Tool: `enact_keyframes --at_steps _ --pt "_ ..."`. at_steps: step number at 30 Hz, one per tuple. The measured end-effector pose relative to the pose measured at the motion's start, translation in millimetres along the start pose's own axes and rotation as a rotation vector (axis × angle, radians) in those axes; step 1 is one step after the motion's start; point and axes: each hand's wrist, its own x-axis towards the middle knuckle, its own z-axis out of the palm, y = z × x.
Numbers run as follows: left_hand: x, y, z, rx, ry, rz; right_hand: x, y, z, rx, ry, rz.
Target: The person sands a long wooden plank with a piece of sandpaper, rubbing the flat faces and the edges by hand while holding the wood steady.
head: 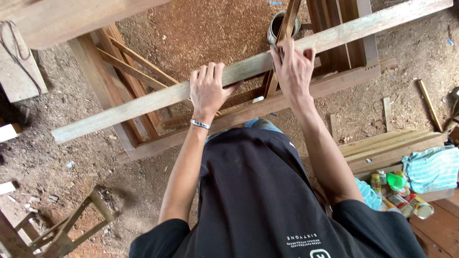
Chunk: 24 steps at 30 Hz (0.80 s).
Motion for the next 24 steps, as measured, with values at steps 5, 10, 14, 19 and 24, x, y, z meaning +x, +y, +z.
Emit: enact_keyframes --at_steps 5,10,14,19,24 --pt "1.0 -0.6 -1.0 0.009 -0.014 -0.008 11.0 13.9 -18.4 -0.003 0.049 -0.004" --pt "1.9 -0.5 2.5 -0.036 0.013 -0.018 21.4 -43.4 -1.5 0.06 -0.046 0.013" --pt "-0.6 -1.9 6.8 0.048 0.011 0.008 9.2 -54.1 -2.0 0.044 -0.078 -0.099" --pt "1.2 -1.1 3.0 0.057 -0.043 -0.021 31.0 17.1 -33.1 -0.088 -0.02 -0.048" --pt "2.2 -1.9 1.9 0.062 0.01 0.006 46.3 -24.3 -14.5 -0.009 -0.149 0.036"
